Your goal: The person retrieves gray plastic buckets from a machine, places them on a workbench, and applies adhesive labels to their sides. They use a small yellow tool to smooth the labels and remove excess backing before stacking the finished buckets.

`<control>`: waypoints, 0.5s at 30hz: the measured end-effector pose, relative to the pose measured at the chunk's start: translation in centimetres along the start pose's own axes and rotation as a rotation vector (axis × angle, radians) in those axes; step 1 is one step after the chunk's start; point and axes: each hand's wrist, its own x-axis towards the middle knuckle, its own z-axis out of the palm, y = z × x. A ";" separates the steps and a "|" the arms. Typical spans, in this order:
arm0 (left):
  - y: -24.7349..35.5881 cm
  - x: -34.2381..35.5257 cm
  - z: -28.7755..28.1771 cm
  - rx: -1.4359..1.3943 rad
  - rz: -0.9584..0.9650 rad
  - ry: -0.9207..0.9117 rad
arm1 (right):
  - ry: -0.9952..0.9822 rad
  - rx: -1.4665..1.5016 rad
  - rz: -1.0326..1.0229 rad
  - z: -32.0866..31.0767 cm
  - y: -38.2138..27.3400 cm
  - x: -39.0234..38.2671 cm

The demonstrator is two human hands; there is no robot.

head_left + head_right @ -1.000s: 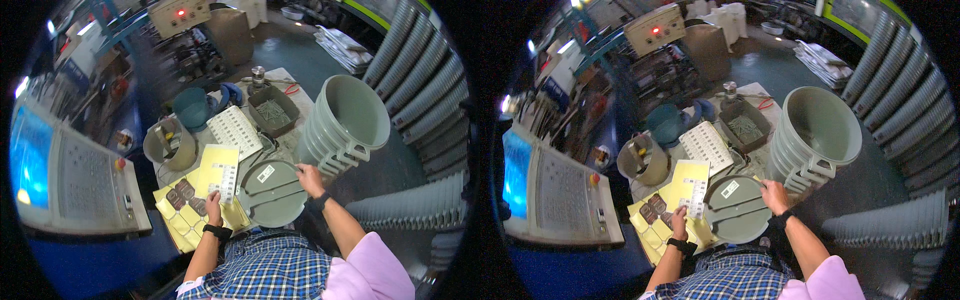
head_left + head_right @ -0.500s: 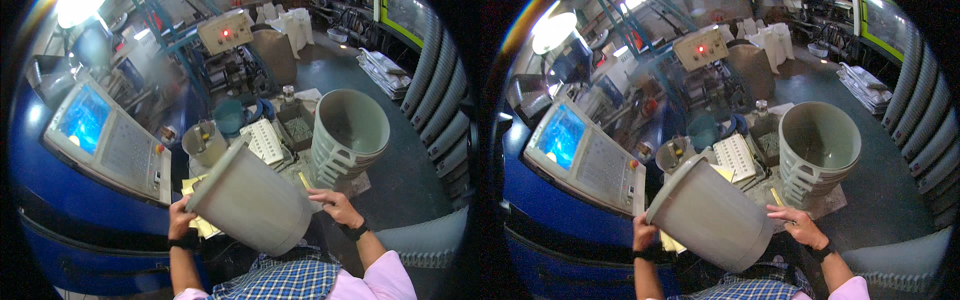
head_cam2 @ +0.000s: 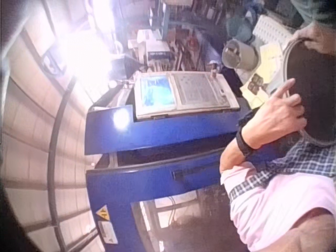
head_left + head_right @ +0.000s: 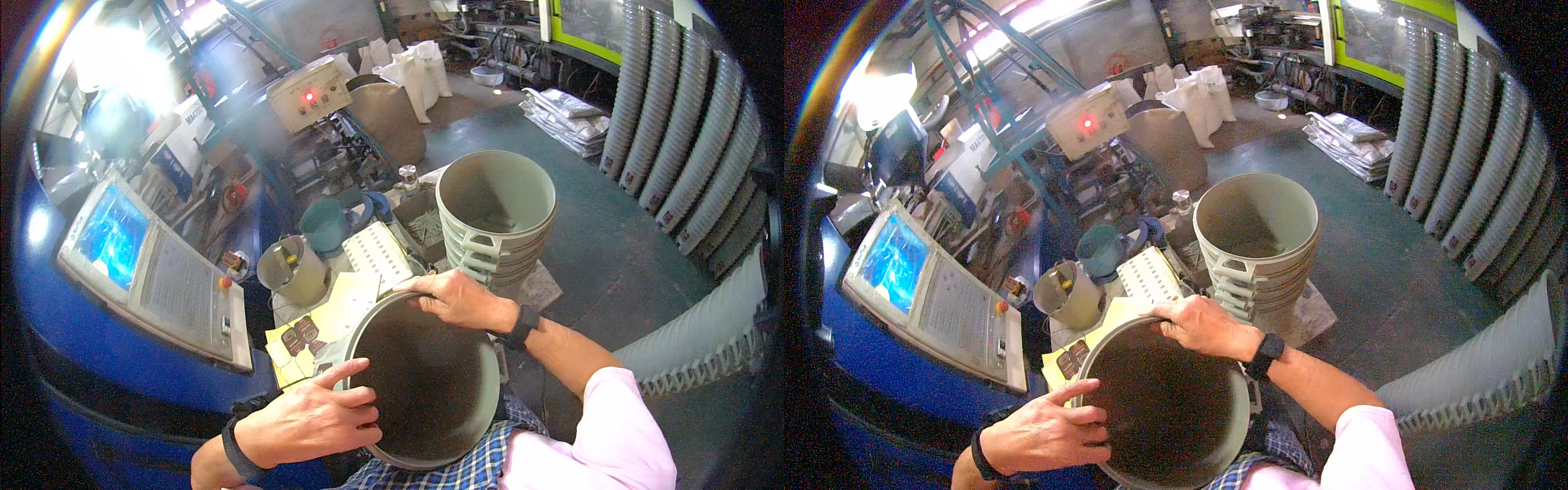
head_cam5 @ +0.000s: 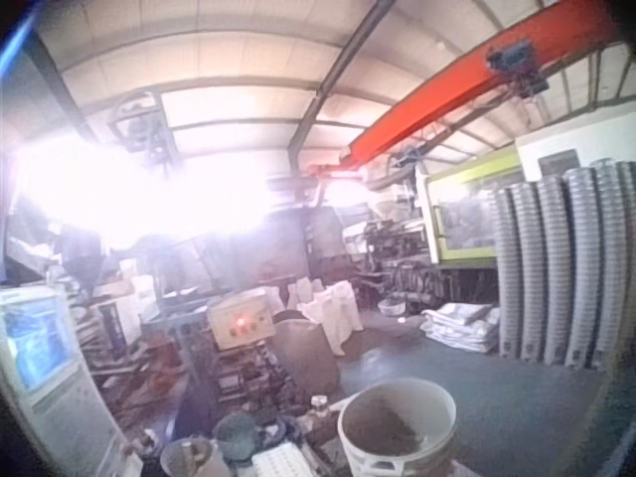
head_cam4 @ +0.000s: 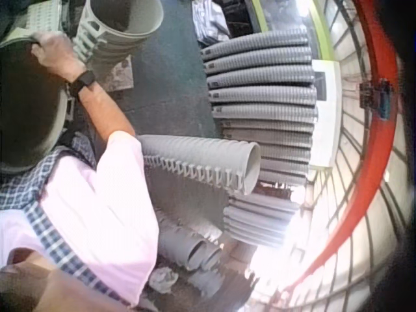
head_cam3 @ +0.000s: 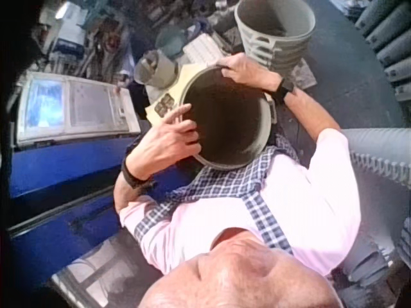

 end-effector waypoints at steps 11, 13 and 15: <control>5.3 -17.4 12.8 0.952 -1.630 1.731 | 1.069 -0.373 0.127 -12.6 -7.0 -2.3; 6.2 -18.8 16.3 1.042 -1.720 1.554 | 1.124 -0.256 0.295 -13.2 -6.2 -2.5; 6.7 -19.9 18.9 0.957 -1.710 1.436 | 1.166 -0.069 0.390 -13.5 -5.5 -2.1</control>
